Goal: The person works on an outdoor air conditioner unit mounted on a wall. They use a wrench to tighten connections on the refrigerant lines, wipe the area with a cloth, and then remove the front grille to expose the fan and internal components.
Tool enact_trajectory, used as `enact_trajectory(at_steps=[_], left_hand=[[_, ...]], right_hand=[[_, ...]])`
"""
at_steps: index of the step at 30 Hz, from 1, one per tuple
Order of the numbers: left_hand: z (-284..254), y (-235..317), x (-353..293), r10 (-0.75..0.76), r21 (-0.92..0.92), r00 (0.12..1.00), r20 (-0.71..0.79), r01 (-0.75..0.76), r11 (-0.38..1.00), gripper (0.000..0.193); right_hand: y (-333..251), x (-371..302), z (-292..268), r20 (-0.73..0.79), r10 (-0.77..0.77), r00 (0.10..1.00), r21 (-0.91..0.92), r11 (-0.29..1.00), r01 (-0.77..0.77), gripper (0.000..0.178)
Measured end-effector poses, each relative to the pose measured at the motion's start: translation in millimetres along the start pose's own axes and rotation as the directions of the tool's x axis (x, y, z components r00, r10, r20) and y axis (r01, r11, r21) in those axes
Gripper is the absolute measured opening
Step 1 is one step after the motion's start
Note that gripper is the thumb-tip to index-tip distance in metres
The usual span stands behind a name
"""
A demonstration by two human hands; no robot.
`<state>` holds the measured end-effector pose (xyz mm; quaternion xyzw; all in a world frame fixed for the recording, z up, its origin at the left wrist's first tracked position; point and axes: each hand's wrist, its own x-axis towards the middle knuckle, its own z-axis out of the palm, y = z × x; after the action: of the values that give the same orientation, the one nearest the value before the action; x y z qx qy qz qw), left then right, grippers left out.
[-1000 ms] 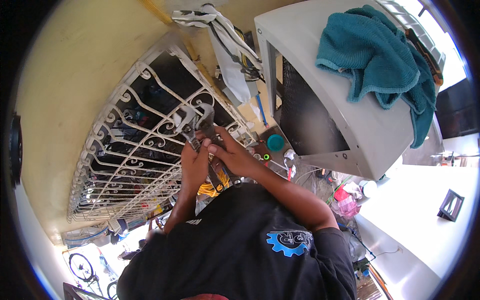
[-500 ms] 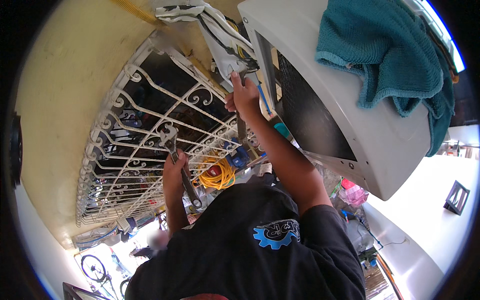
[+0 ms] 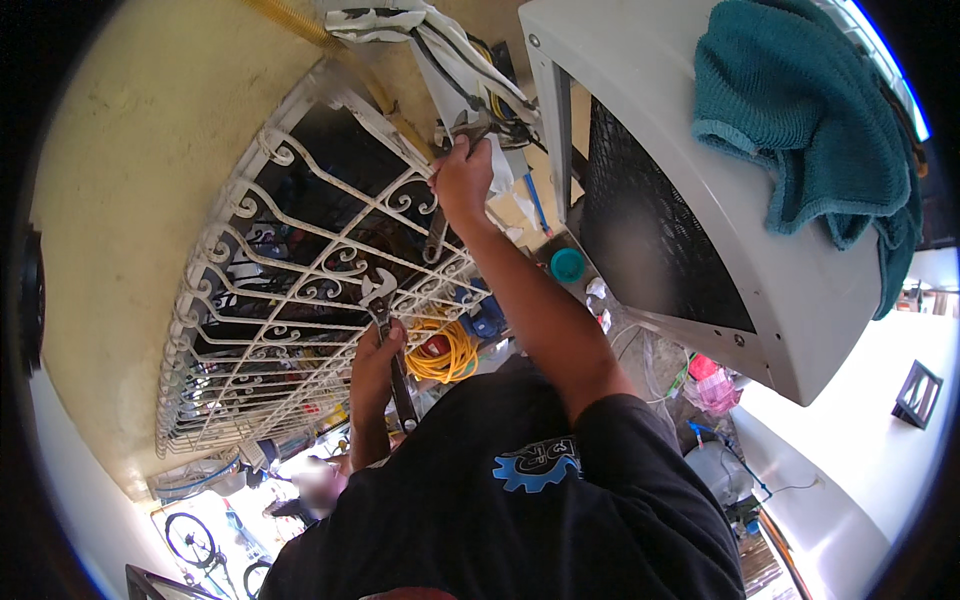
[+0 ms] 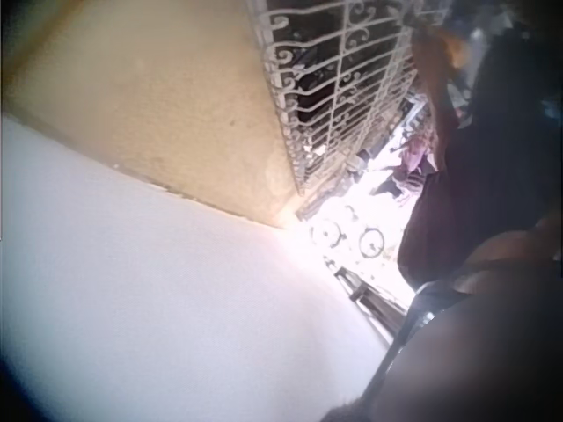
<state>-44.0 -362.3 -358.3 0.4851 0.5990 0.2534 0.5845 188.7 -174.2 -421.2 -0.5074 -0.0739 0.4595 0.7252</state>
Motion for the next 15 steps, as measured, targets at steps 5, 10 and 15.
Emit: enact_trajectory(at_steps=[5, 10, 15], left_hand=[[-8, -6, -5, -0.048, 0.043, 0.999, 0.001, 0.048, 0.998, 0.023], [-18, -14, -13, -0.126, -0.038, 0.992, -0.018, 0.125, 0.991, 0.022], [-28, -26, -21, -0.132, -0.057, 0.991, -0.026, 0.130, 0.990, 0.021]], right_hand=[[11, 7, 34, -0.119, -0.011, 0.993, 0.179, 0.983, 0.032, 0.021], [23, 24, 56, -0.184, -0.063, 0.981, 0.312, 0.942, 0.119, 0.019], [35, 45, 63, -0.277, -0.158, 0.948, 0.213, 0.952, 0.221, 0.016]])
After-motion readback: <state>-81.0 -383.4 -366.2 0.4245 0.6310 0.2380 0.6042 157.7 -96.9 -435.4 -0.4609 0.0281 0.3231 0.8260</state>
